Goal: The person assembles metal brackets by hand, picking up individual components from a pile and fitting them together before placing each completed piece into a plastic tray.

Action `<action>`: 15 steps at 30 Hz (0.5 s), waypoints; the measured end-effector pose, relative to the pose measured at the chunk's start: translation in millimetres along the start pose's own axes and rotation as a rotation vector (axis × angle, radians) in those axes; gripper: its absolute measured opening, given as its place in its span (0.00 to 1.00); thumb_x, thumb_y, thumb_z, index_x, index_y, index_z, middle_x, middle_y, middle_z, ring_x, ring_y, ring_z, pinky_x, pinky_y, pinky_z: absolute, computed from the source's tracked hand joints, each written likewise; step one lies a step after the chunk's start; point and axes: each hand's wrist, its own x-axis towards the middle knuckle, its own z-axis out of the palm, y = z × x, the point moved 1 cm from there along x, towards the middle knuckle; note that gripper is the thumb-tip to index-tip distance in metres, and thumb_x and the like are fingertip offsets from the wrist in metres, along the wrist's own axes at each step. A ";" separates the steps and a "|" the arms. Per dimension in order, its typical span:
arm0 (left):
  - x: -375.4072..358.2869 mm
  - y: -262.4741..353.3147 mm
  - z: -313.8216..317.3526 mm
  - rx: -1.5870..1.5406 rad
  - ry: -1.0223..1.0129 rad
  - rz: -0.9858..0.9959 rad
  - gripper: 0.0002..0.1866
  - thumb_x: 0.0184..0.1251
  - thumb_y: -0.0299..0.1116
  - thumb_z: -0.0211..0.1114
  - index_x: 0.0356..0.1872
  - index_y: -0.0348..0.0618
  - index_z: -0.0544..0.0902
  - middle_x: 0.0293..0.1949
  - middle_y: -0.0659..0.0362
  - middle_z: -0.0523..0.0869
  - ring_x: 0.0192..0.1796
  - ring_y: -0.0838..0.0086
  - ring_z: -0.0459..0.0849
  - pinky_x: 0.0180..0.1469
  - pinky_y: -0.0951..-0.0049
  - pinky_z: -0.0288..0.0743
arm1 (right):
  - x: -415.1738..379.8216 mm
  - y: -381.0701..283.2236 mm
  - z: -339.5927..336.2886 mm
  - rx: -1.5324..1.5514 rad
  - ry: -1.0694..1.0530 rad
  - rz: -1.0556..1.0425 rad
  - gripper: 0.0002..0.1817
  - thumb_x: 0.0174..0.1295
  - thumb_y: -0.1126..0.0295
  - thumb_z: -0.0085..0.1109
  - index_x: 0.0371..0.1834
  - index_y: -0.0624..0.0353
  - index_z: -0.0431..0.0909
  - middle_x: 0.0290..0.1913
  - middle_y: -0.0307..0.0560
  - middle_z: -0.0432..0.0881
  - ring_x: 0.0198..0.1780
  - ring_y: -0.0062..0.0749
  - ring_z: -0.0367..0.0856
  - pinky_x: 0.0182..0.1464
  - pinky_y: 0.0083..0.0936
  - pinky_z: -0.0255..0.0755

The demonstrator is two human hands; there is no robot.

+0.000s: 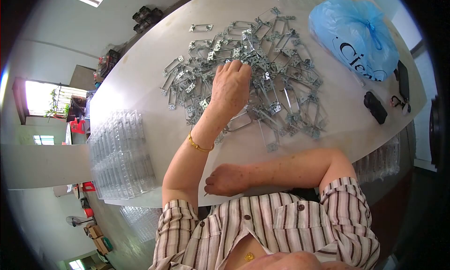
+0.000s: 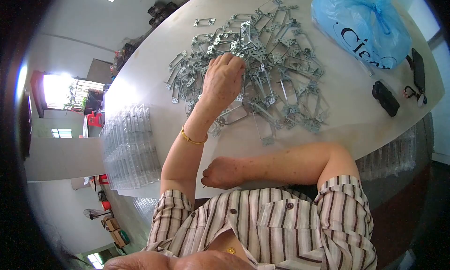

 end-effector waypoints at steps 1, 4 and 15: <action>-1.3 1.6 -2.4 0.032 0.045 0.019 0.06 0.66 0.24 0.65 0.42 0.42 0.84 0.42 0.53 0.83 0.50 0.57 0.82 0.56 0.58 0.74 | 0.2 -0.4 1.0 -0.002 -0.008 0.005 0.05 0.62 0.70 0.58 0.36 0.60 0.77 0.34 0.50 0.82 0.38 0.50 0.87 0.41 0.46 0.81; -6.7 5.2 -9.5 0.067 0.166 0.033 0.06 0.66 0.23 0.63 0.43 0.40 0.82 0.45 0.52 0.83 0.54 0.55 0.81 0.57 0.57 0.74 | -0.5 0.5 0.2 -0.003 -0.028 0.010 0.06 0.62 0.69 0.58 0.37 0.60 0.78 0.35 0.50 0.83 0.39 0.51 0.87 0.42 0.45 0.81; -50.8 -30.4 -36.7 -0.290 0.376 -0.265 0.04 0.73 0.19 0.59 0.45 0.36 0.76 0.38 0.52 0.87 0.34 0.70 0.87 0.36 0.69 0.80 | 0.0 2.1 -0.6 -0.011 -0.048 0.018 0.06 0.62 0.68 0.59 0.35 0.59 0.77 0.33 0.48 0.81 0.38 0.47 0.85 0.39 0.41 0.80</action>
